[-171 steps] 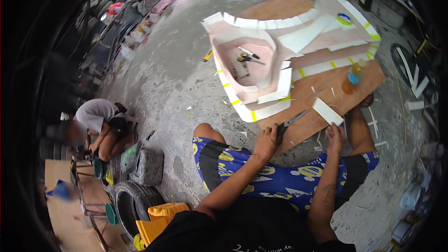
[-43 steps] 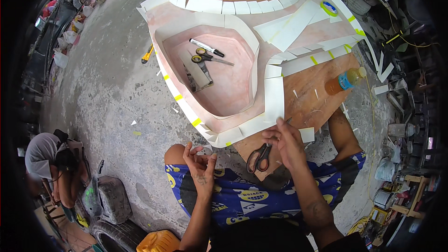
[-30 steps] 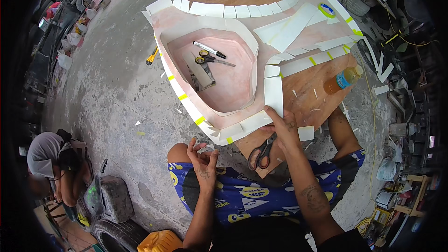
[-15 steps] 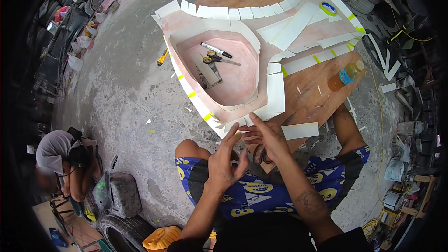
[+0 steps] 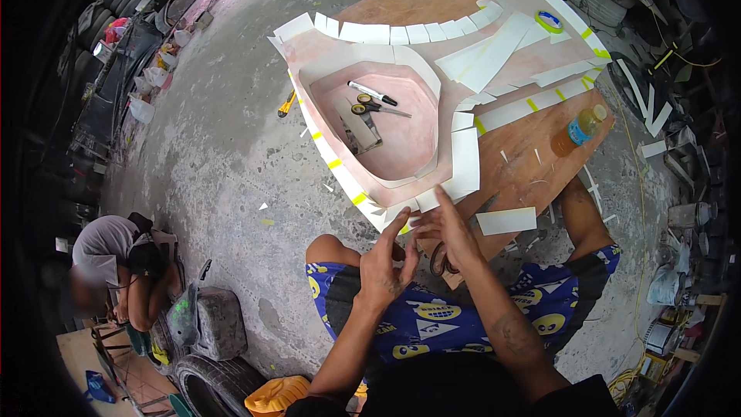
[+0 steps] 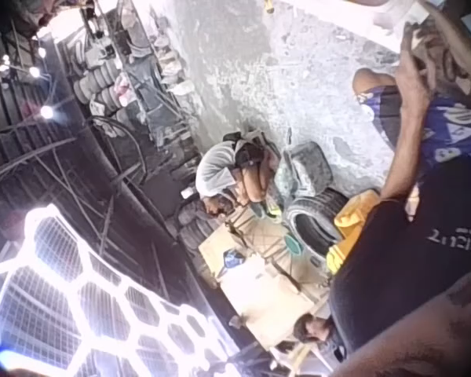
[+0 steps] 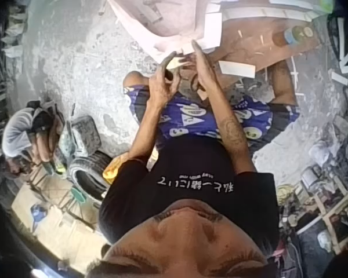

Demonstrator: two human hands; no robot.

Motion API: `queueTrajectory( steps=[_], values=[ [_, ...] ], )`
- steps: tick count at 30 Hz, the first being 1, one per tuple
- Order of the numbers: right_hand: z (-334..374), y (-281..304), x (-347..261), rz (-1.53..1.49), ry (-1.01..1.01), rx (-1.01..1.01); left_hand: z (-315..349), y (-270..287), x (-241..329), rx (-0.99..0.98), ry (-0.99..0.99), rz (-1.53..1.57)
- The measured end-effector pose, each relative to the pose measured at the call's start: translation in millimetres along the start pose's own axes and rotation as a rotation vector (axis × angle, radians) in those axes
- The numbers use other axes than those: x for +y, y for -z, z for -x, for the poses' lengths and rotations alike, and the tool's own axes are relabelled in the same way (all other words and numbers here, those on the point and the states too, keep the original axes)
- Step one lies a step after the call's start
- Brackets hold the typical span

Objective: Cutting and applying foam or plastic segments to a large custom automotive component frame.

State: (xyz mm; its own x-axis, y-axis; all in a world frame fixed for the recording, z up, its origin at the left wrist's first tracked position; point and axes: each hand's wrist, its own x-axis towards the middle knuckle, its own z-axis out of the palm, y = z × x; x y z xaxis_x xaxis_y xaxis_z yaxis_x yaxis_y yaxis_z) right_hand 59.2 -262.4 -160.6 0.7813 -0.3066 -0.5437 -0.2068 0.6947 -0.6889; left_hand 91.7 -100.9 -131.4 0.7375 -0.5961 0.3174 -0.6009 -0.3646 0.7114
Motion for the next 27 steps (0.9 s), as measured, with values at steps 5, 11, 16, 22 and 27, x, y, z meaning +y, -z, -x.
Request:
queueTrajectory(
  steps=[5,11,16,22,27],
  values=[
    [48.0,37.7,-11.3,0.624,0.335,0.031,18.3,-11.9,-1.0,0.181,0.483,0.501],
    [11.3,13.9,-55.0,1.468,1.188,-0.284,-20.4,-59.3,-32.9,0.046,0.661,0.656],
    [-5.6,14.0,-51.7,1.659,1.195,-0.31,-26.1,-68.7,-34.6,0.119,0.707,0.705],
    [-8.3,10.2,-49.2,1.668,1.224,-0.254,-27.7,-67.6,-36.4,0.155,0.72,0.659],
    [-13.6,12.2,-50.4,1.644,1.213,-0.28,-33.5,-64.3,-26.5,0.18,0.778,0.762]
  ],
)
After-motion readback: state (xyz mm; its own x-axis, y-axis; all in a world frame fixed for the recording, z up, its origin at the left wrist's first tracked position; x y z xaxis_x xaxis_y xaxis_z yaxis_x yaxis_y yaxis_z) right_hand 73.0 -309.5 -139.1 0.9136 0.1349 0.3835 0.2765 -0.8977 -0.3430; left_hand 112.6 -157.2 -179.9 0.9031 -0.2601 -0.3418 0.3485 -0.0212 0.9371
